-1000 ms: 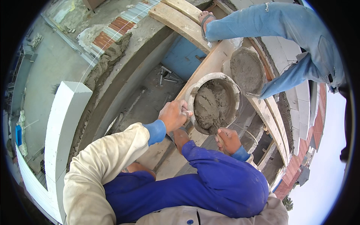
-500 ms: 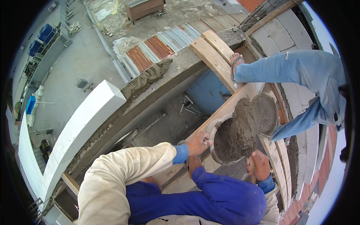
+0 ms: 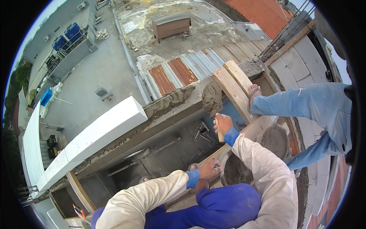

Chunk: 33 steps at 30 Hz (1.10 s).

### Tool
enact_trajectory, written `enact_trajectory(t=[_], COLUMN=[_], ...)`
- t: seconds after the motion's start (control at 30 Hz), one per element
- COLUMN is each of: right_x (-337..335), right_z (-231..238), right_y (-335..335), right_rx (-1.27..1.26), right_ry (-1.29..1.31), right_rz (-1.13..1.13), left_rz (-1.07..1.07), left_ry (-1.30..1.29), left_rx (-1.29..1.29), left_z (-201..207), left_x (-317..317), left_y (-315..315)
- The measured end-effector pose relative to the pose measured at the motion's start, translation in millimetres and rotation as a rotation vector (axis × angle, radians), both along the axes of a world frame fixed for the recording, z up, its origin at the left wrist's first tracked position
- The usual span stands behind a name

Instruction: The person applies cement mortar to a styrofoam trim piece using a trowel, places it on a wall ledge, and secures it with a hammer. They repeat this process for additional trim pieces, smoothing mortar and adjusting alignment.

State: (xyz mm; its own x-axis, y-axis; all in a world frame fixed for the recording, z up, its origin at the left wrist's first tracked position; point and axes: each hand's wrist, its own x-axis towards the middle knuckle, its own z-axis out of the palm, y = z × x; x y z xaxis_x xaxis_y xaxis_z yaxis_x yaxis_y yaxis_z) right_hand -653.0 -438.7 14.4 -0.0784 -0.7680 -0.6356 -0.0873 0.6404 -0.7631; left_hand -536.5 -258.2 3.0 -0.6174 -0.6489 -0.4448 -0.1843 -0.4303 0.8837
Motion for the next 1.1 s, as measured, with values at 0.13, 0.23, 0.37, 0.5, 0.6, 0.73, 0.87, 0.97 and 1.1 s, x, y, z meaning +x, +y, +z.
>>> enact_trajectory(t=[0.13,0.23,0.37,0.5,0.6,0.73,0.87,0.97,1.1], right_x=[57.2,91.4,113.7,121.4,121.5,126.0,128.4,112.1,70.9], right_z=[-64.4,-95.5,-120.5,-151.3,-172.0,-174.0,-146.8,-122.9,-91.8], right_y=[-46.9,-85.5,-139.6,-193.9,-220.6,-220.9,-192.4,-168.9,-177.4], right_rx=[0.011,0.003,0.011,-0.039,0.009,0.008,0.065,0.196,-0.164], right_ry=[-0.155,-0.447,-1.083,-1.627,-1.702,-1.748,-1.831,-1.624,-0.022], right_rz=[-0.161,-0.288,-0.428,-0.674,-0.967,-0.99,-0.922,-0.625,0.053], left_rz=[-0.023,-0.013,0.082,0.737,1.343,1.29,1.352,1.017,-0.093], left_ry=[0.132,0.183,0.217,0.762,1.18,0.985,1.02,1.08,-0.243], left_rx=[0.172,0.191,0.218,0.63,1.022,0.855,0.781,0.574,-0.05], left_z=[-12.8,-24.3,-70.4,-156.9,-211.8,-222.2,-180.0,-118.9,-36.8], left_x=[0.1,0.6,-7.1,-33.4,-62.4,-73.2,-67.5,-43.5,-3.9], left_y=[4.9,14.3,45.1,112.5,153.0,172.6,135.5,88.7,37.5])
